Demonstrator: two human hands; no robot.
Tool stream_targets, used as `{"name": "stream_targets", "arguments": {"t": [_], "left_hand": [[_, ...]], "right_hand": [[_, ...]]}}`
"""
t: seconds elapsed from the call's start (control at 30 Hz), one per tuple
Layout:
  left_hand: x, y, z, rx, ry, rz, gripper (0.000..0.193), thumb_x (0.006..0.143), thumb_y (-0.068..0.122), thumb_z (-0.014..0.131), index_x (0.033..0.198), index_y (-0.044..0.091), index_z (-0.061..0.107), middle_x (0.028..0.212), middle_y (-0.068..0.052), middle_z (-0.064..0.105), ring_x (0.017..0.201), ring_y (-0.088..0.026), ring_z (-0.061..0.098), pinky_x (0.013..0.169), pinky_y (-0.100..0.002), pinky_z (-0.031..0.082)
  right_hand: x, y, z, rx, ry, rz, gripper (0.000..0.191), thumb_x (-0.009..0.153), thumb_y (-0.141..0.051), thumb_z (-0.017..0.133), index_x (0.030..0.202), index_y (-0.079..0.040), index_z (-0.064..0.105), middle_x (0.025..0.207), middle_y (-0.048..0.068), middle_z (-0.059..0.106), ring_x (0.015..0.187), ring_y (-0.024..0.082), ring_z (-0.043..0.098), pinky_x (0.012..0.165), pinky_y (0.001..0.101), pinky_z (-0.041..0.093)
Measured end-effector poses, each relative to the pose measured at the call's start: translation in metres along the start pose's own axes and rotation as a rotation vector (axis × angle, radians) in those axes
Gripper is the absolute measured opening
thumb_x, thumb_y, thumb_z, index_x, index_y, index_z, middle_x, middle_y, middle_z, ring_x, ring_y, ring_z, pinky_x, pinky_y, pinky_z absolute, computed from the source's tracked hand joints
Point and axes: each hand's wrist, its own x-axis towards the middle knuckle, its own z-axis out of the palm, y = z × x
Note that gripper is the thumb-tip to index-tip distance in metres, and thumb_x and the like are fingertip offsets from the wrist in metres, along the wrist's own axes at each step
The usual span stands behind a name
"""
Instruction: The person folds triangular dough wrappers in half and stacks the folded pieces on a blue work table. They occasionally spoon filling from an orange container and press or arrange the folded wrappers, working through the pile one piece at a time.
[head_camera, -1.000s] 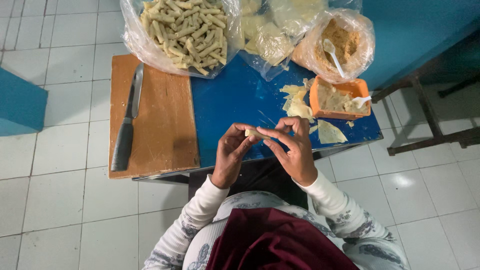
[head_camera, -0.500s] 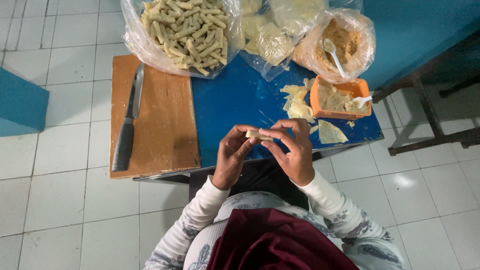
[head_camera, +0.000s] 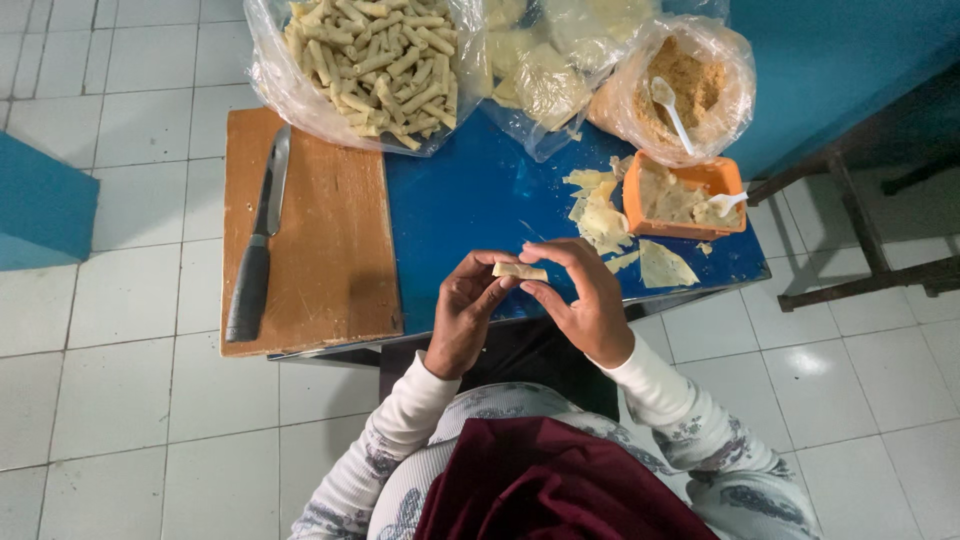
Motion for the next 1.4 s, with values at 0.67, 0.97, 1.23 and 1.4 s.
{"name": "stream_targets", "arguments": {"t": [0.67, 0.97, 1.23, 1.4], "left_hand": [[0.006, 0.013, -0.019, 0.888, 0.197, 0.352, 0.032, 0.091, -0.002, 0.072, 0.075, 0.001, 0.045, 0.082, -0.011, 0.059, 0.071, -0.022, 0.055, 0.06, -0.033, 0.045], [0.006, 0.005, -0.015, 0.727, 0.257, 0.162, 0.012, 0.09, -0.003, 0.067, 0.094, 0.003, 0.058, 0.081, -0.003, 0.067, 0.067, -0.008, 0.063, 0.06, -0.022, 0.051], [0.002, 0.009, -0.016, 0.782, 0.24, 0.138, 0.005, 0.097, 0.003, 0.065, 0.095, 0.001, 0.061, 0.076, -0.005, 0.064, 0.064, -0.009, 0.063, 0.058, -0.024, 0.049], [0.003, 0.01, -0.014, 0.777, 0.218, 0.15, 0.004, 0.097, 0.002, 0.064, 0.095, 0.001, 0.061, 0.078, -0.006, 0.064, 0.066, -0.011, 0.064, 0.06, -0.025, 0.05]], "right_hand": [[0.141, 0.09, -0.049, -0.283, -0.101, 0.04, 0.025, 0.111, -0.011, 0.061, 0.093, -0.003, 0.076, 0.095, 0.012, 0.075, 0.075, 0.026, 0.071, 0.069, 0.0358, 0.054], [0.144, 0.168, 0.019, -0.762, -0.207, -0.015, 0.025, 0.085, 0.009, 0.059, 0.105, 0.003, 0.073, 0.111, 0.024, 0.071, 0.11, 0.04, 0.064, 0.096, 0.0447, 0.052], [0.229, 0.141, 0.056, 0.342, 0.069, 0.674, 0.026, 0.1, -0.023, 0.062, 0.116, -0.006, 0.074, 0.121, 0.02, 0.073, 0.114, 0.035, 0.067, 0.099, 0.0419, 0.052], [0.244, 0.14, 0.067, -0.713, -0.01, 0.247, 0.029, 0.097, -0.02, 0.058, 0.12, -0.012, 0.074, 0.129, 0.017, 0.065, 0.118, 0.037, 0.062, 0.099, 0.0471, 0.048]]}}
